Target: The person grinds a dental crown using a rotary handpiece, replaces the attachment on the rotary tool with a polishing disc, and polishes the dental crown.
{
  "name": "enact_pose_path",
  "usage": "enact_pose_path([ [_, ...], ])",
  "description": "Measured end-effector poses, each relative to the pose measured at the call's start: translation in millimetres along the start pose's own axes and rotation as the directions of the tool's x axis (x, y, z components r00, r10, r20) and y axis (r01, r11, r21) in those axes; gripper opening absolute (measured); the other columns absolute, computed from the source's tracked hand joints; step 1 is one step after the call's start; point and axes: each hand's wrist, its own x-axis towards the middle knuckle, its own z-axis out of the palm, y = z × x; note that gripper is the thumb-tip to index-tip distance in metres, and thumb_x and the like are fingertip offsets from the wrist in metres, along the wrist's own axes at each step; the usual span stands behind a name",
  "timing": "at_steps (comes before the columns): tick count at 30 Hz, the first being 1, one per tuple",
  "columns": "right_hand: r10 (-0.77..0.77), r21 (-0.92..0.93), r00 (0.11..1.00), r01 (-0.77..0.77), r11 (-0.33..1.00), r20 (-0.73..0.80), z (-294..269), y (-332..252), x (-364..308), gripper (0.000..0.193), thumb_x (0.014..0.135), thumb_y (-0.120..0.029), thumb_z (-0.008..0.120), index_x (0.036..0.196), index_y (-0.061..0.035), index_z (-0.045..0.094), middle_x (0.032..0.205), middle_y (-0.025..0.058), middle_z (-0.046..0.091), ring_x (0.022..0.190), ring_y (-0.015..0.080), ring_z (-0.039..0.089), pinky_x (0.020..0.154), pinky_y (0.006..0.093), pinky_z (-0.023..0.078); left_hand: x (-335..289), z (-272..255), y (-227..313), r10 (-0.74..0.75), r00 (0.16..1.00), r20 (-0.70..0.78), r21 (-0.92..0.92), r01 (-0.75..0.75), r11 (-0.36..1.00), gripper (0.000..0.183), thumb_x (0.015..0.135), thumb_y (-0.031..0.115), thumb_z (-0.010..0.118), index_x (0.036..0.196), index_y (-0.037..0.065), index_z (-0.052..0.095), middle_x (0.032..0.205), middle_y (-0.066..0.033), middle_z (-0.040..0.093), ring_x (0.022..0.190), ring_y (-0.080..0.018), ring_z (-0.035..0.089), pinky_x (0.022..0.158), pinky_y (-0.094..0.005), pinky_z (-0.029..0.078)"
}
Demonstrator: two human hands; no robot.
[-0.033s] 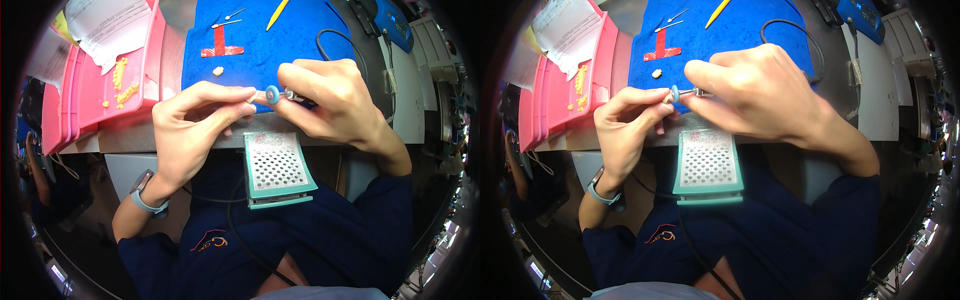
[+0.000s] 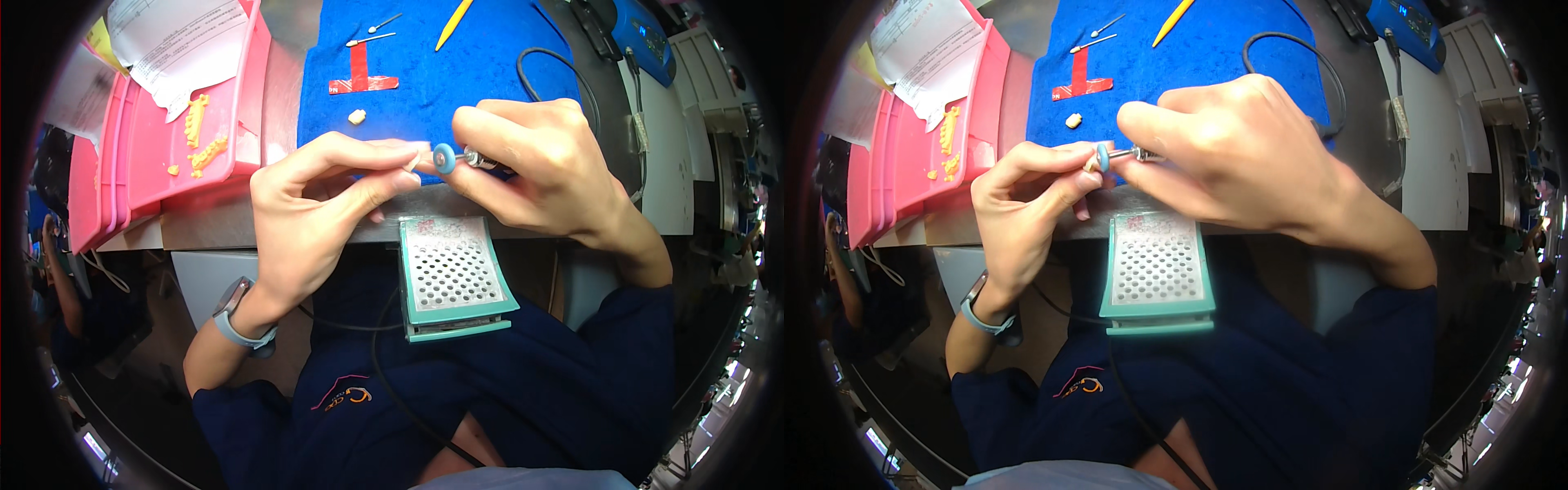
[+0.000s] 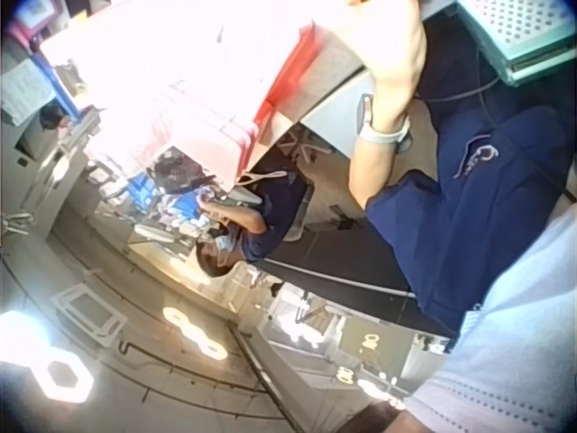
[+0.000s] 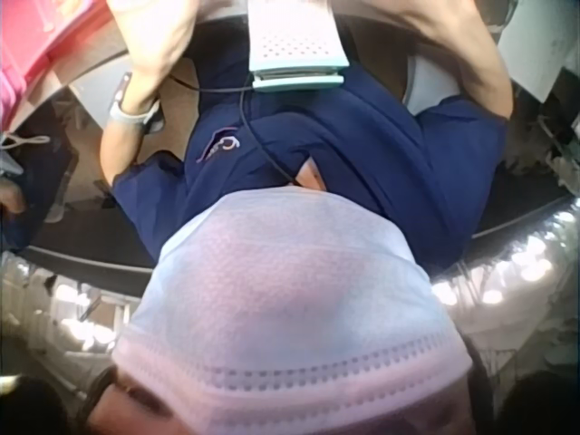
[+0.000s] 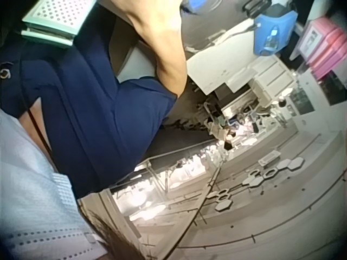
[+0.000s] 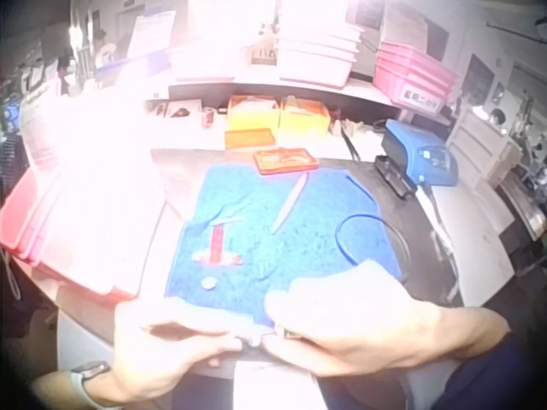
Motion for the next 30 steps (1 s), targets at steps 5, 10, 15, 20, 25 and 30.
enact_pose_path([
  [5,0.016,-0.030,1.000,-0.016,0.999,0.017,-0.9,-4.6,0.7,0.018,0.081,-0.015,0.077,0.086,-0.0054,0.063,0.063,0.0065,0.055,0.051,0.0252,0.058,0.045,0.0371,0.042,-1.6,1.7,-4.6,0.031,0.999,-0.027,-0.166,-0.035,0.986,0.018,0.089,-0.005,0.076,0.106,-0.002,0.072,0.105,-0.0133,0.077,0.091,-0.0138,0.075,0.068,-0.0209,0.057],
  [10,0.016,-0.115,1.000,-0.014,0.993,0.021,1.7,-4.7,-0.1,0.022,0.077,-0.012,0.080,0.082,-0.0045,0.060,0.062,0.0050,0.048,0.050,0.0222,0.053,0.045,0.0354,0.040,-0.8,1.5,1.4,0.016,0.999,-0.028,-0.110,-0.019,0.994,0.018,0.088,-0.008,0.076,0.104,-0.003,0.070,0.104,-0.0145,0.076,0.091,-0.0154,0.074,0.069,-0.0239,0.058],
  [15,0.008,-0.173,1.000,-0.010,0.985,-0.012,3.3,-5.1,0.1,0.031,0.076,-0.023,0.085,0.080,-0.0060,0.059,0.062,0.0045,0.046,0.050,0.0215,0.052,0.045,0.0352,0.039,-1.4,0.7,-5.3,0.097,0.995,-0.007,-0.066,-0.097,0.993,0.019,0.086,-0.009,0.076,0.104,-0.004,0.072,0.102,-0.0147,0.077,0.094,-0.0170,0.075,0.085,-0.0268,0.061],
  [20,0.021,-0.172,1.000,-0.021,0.985,-0.001,4.0,-5.2,-0.6,0.032,0.076,-0.025,0.085,0.079,-0.0062,0.059,0.062,0.0043,0.046,0.049,0.0213,0.052,0.045,0.0351,0.039,-1.5,-0.4,-8.3,0.094,0.996,0.011,-0.111,-0.092,0.990,0.018,0.086,-0.011,0.076,0.102,-0.005,0.073,0.102,-0.0159,0.077,0.095,-0.0189,0.075,0.090,-0.0290,0.061],
  [25,0.032,-0.160,0.999,-0.027,0.987,0.025,3.7,-8.5,-1.2,0.030,0.076,-0.022,0.084,0.079,-0.0066,0.059,0.062,0.0043,0.047,0.049,0.0215,0.052,0.044,0.0354,0.040,-2.2,-0.7,-11.6,0.053,0.999,0.014,-0.166,-0.050,0.985,0.018,0.086,-0.011,0.075,0.102,-0.006,0.073,0.102,-0.0163,0.077,0.096,-0.0194,0.075,0.090,-0.0295,0.061],
  [30,0.033,-0.161,0.998,-0.026,0.987,0.045,1.8,-10.4,-1.4,0.026,0.077,-0.018,0.082,0.078,-0.0075,0.058,0.062,0.0041,0.046,0.049,0.0216,0.054,0.044,0.0348,0.041,-1.8,-0.1,-8.6,0.068,0.997,0.024,-0.155,-0.063,0.986,0.017,0.086,-0.012,0.074,0.102,-0.006,0.073,0.103,-0.0169,0.076,0.095,-0.0198,0.075,0.089,-0.0301,0.062],
])
